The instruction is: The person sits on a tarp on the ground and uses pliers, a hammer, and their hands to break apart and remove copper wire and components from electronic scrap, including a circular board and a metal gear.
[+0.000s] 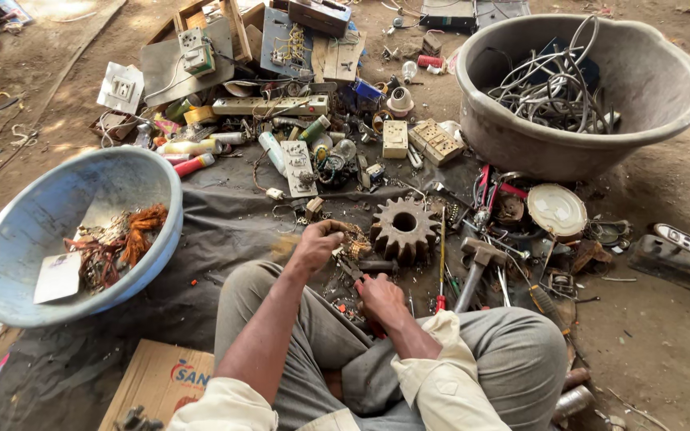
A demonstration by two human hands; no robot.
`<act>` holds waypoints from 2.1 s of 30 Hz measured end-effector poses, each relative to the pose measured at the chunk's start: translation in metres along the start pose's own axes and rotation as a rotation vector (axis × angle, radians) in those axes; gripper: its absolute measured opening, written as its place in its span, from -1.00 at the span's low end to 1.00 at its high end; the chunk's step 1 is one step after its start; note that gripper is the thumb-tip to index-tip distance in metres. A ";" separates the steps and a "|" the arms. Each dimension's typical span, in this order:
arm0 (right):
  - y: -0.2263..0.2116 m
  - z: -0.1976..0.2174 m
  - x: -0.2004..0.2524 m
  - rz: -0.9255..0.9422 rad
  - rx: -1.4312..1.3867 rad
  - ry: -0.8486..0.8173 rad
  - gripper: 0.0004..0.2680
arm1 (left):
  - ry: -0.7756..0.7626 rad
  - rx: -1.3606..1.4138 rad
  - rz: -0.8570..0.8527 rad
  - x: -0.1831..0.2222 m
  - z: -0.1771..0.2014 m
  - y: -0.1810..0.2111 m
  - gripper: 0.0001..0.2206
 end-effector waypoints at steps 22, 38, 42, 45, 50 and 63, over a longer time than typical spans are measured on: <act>-0.033 0.061 0.047 -0.198 -1.602 -0.217 -0.61 | 0.142 0.594 0.167 -0.003 -0.004 0.029 -0.81; -0.034 0.060 0.036 -0.277 -1.621 -0.267 -0.71 | 0.201 0.449 0.055 -0.009 -0.012 0.016 -0.83; -0.036 0.061 0.035 -0.287 -1.581 -0.239 -0.74 | 0.215 0.485 0.051 -0.009 -0.013 0.012 -0.81; -0.035 0.060 0.034 -0.288 -1.487 -0.208 -0.79 | 0.224 0.523 0.050 -0.009 -0.012 0.012 -0.79; -0.033 0.052 0.035 -0.144 -1.315 -0.074 -0.85 | 0.305 0.494 0.088 -0.007 -0.012 0.012 -0.83; -0.037 0.054 0.035 -0.228 -1.252 -0.084 -0.86 | 0.324 0.431 0.117 -0.004 -0.012 0.015 -0.87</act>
Point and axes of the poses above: each hand's wrist, its own x-axis away from the middle knuckle, its own z-axis out of the back of the hand, y = z × x, the point moved 3 cm from there along -x, towards the middle knuckle, and after that the axes turned 10 degrees about y, right-handed, at the moved point
